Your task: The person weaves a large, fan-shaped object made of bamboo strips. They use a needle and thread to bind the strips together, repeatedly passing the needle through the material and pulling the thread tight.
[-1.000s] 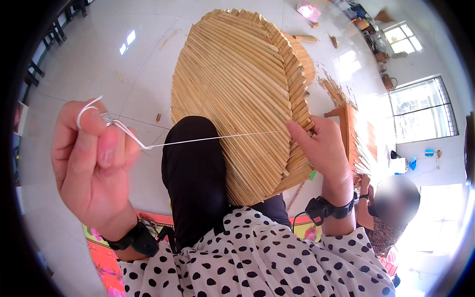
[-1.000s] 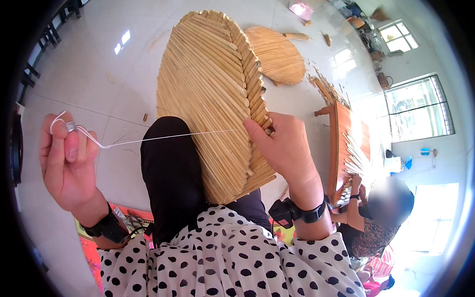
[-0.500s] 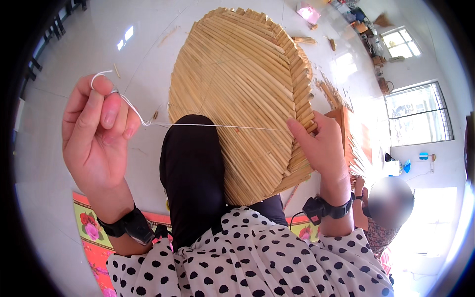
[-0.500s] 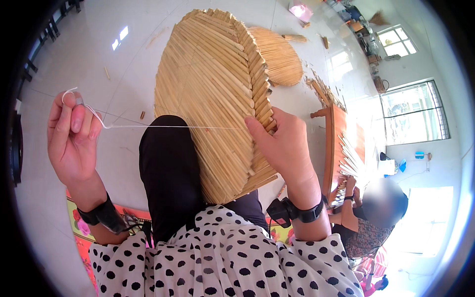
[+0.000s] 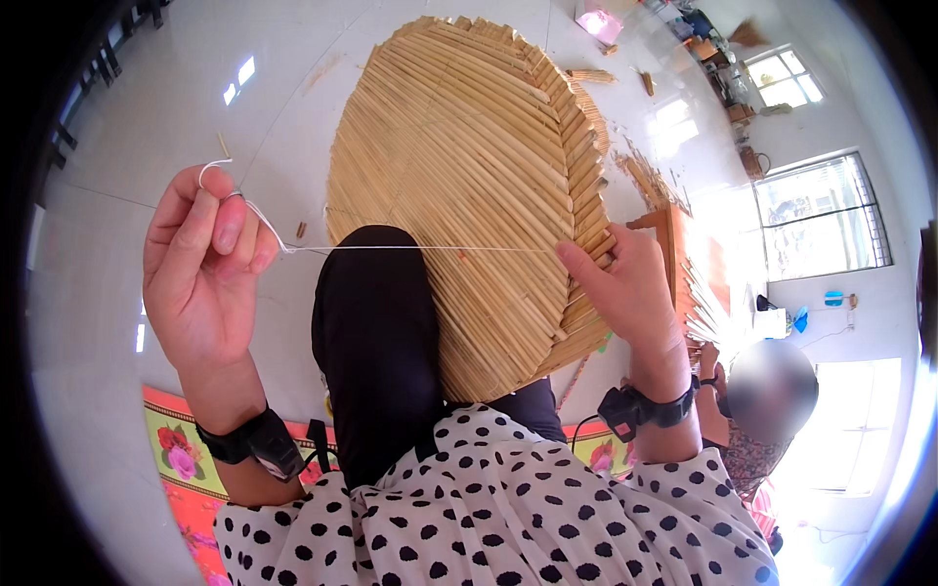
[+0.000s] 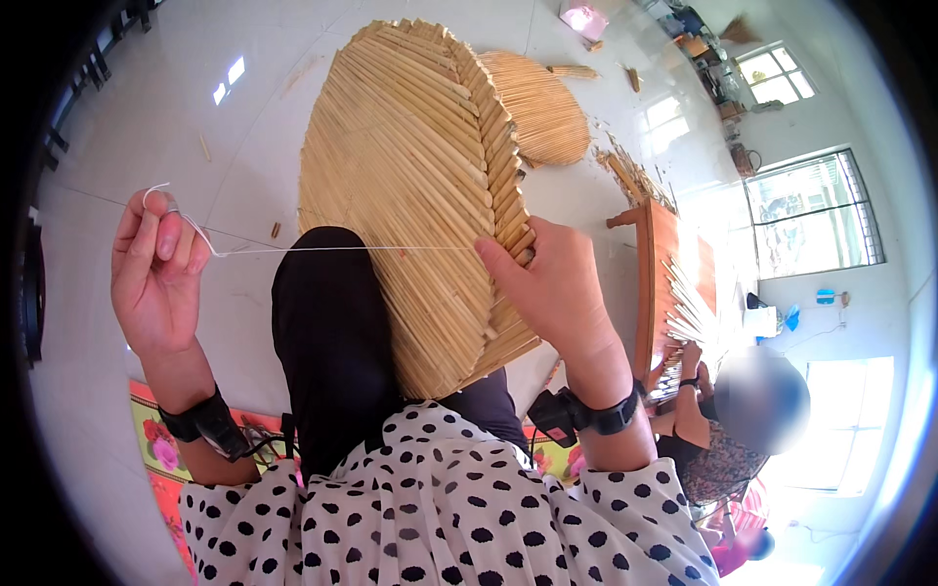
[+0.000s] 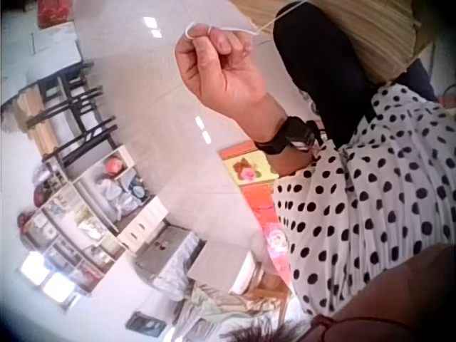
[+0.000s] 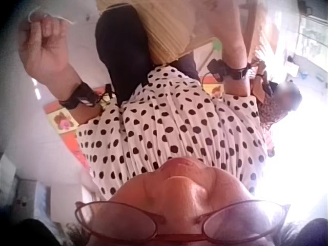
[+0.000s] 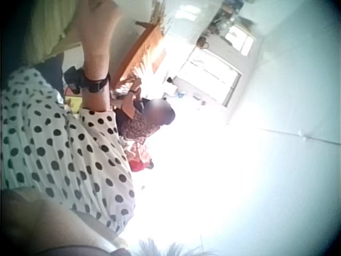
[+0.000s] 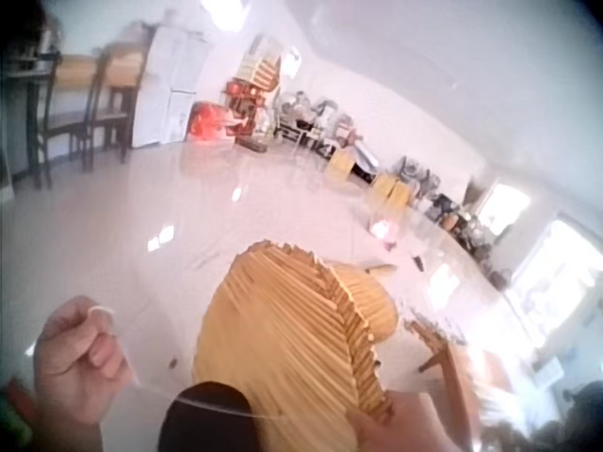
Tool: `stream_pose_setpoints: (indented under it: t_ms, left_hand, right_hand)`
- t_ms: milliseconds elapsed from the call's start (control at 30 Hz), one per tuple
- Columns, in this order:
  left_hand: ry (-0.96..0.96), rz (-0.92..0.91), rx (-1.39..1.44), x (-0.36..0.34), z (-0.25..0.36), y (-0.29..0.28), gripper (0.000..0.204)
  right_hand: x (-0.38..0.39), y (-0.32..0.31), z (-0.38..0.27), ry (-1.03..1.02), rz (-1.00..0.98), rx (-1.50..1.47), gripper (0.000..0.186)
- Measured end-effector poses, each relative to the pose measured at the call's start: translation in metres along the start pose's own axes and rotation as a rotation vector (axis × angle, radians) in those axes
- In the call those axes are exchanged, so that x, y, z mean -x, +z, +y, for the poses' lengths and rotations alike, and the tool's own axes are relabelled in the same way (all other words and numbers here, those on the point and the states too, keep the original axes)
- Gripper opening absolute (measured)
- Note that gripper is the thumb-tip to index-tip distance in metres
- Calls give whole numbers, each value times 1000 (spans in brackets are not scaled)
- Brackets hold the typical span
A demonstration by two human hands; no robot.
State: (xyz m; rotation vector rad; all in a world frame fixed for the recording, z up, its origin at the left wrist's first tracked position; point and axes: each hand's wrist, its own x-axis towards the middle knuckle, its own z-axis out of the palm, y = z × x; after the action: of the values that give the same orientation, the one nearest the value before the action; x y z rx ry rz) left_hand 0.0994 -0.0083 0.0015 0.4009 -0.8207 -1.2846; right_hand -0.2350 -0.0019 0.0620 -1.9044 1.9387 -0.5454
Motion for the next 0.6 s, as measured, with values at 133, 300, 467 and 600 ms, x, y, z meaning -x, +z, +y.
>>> stream_pose_setpoints:
  t_ms: [133, 300, 467, 600]
  left_hand:
    - [23, -11, -7, 4, 0, 3, 20]
    - [47, -20, -29, 7, 3, 2, 19]
    - [43, -19, -50, 13, 7, 3, 19]
    - [35, -43, -28, 15, 5, 4, 18]
  right_hand:
    - [-2, -1, -1, 64, -21, -10, 39]
    - [6, -4, 2, 5, -116, -157, 41]
    - [8, 2, -2, 30, -55, 36, 40]
    - [11, 3, -3, 60, -7, 62, 40]
